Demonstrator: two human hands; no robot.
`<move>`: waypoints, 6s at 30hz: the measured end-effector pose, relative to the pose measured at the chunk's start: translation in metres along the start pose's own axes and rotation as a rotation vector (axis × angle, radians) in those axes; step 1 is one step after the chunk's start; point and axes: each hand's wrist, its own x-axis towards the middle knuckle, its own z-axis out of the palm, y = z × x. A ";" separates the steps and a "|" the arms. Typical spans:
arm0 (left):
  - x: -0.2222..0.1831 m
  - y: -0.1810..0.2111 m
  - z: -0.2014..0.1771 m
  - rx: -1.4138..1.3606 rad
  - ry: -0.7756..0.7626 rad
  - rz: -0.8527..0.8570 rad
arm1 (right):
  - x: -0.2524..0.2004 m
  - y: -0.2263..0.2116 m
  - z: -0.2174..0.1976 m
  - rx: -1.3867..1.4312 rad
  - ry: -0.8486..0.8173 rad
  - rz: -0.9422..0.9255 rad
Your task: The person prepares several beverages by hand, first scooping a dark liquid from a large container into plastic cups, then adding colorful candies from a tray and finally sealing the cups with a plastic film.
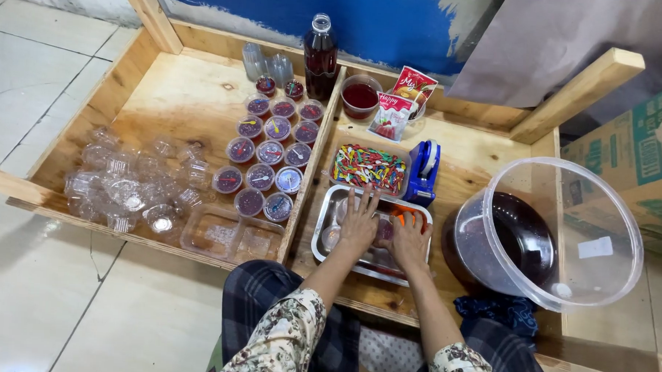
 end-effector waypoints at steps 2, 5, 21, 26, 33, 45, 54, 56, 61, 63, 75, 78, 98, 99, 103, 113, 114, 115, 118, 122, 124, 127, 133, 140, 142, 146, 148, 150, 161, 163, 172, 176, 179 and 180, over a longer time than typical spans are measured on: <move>0.002 -0.001 -0.001 0.016 -0.006 0.013 | 0.006 0.000 0.001 0.003 0.003 0.000; -0.002 -0.004 -0.006 0.019 -0.010 0.049 | 0.005 0.002 0.000 0.014 -0.007 -0.005; 0.002 -0.012 0.004 -0.128 -0.091 0.044 | 0.029 0.008 -0.041 0.069 -0.088 0.036; 0.003 -0.009 0.005 -0.141 -0.091 0.047 | 0.091 0.013 -0.009 -0.061 0.070 -0.090; 0.001 -0.006 -0.004 -0.112 -0.067 0.038 | 0.129 -0.010 0.013 -0.219 -0.120 -0.023; 0.008 -0.003 0.002 -0.157 -0.128 0.013 | 0.141 0.027 0.038 -0.143 0.037 -0.055; 0.000 -0.009 -0.016 -0.206 -0.149 0.008 | 0.086 0.021 -0.027 0.125 0.018 0.088; 0.001 -0.009 -0.011 -0.207 -0.144 0.014 | 0.065 0.019 -0.036 0.180 -0.058 0.143; 0.000 -0.009 -0.018 -0.197 -0.151 0.023 | 0.037 0.012 -0.031 0.251 -0.217 0.221; 0.000 -0.010 -0.023 -0.175 -0.172 0.012 | 0.034 0.015 -0.016 0.280 -0.193 0.177; 0.005 -0.009 -0.010 -0.134 -0.187 0.020 | 0.012 0.002 -0.042 0.297 -0.055 0.133; 0.002 -0.007 -0.016 -0.118 -0.193 0.023 | 0.017 0.013 -0.020 0.228 0.099 0.018; 0.002 -0.006 -0.013 -0.095 -0.175 0.027 | 0.015 0.021 0.016 0.265 0.155 0.034; 0.003 -0.005 -0.011 -0.084 -0.151 0.028 | 0.018 0.027 0.020 0.290 0.157 0.070; 0.002 0.001 -0.007 -0.048 -0.132 0.023 | 0.007 0.021 -0.005 0.148 0.148 0.128; 0.009 0.014 0.039 0.095 -0.013 0.047 | 0.012 0.024 0.022 0.161 0.097 0.182; 0.010 0.015 0.044 0.089 0.006 0.056 | 0.013 0.029 0.029 0.213 0.106 0.201; 0.007 0.013 0.033 0.089 0.007 0.056 | 0.012 0.027 0.022 0.213 0.107 0.201; 0.002 0.010 0.005 0.089 0.047 0.037 | 0.009 0.021 0.003 0.330 0.108 0.224; -0.001 0.006 -0.011 -0.010 0.089 -0.013 | 0.014 0.020 -0.008 0.612 0.119 0.270; -0.004 0.005 -0.017 -0.043 0.108 -0.030 | 0.006 0.011 -0.029 0.740 0.084 0.324; -0.008 0.001 -0.021 -0.111 0.141 -0.065 | -0.008 -0.010 -0.070 1.158 0.009 0.400; -0.020 -0.013 -0.005 -0.387 0.275 -0.058 | -0.018 -0.024 -0.079 1.421 -0.022 0.431; -0.050 -0.030 -0.012 -1.366 -0.076 -0.279 | -0.036 -0.038 -0.081 1.525 -0.034 0.402; -0.046 -0.035 0.001 -1.416 -0.073 -0.320 | -0.032 -0.041 -0.075 1.535 -0.034 0.385; -0.042 -0.038 0.032 -1.503 -0.065 -0.475 | -0.030 -0.051 -0.067 1.572 -0.047 0.351; -0.047 -0.038 0.040 -1.634 -0.049 -0.572 | -0.035 -0.060 -0.070 1.554 -0.052 0.336; -0.039 -0.044 0.056 -1.861 -0.034 -0.649 | -0.035 -0.071 -0.077 1.563 -0.059 0.322; -0.046 -0.093 0.037 -1.997 0.191 -0.738 | -0.019 -0.123 -0.099 1.492 -0.098 0.268; -0.037 -0.102 0.044 -2.000 0.220 -0.756 | -0.003 -0.125 -0.092 1.437 -0.096 0.259; -0.002 -0.144 0.036 -1.910 0.284 -0.876 | 0.070 -0.136 -0.061 1.431 -0.090 0.299; 0.023 -0.181 0.046 -1.658 0.260 -0.917 | 0.116 -0.143 -0.032 1.536 -0.117 0.326; 0.049 -0.203 0.052 -1.531 0.257 -0.952 | 0.136 -0.160 -0.050 1.526 -0.109 0.322; 0.057 -0.209 0.051 -1.575 0.281 -0.989 | 0.141 -0.167 -0.059 1.502 -0.100 0.312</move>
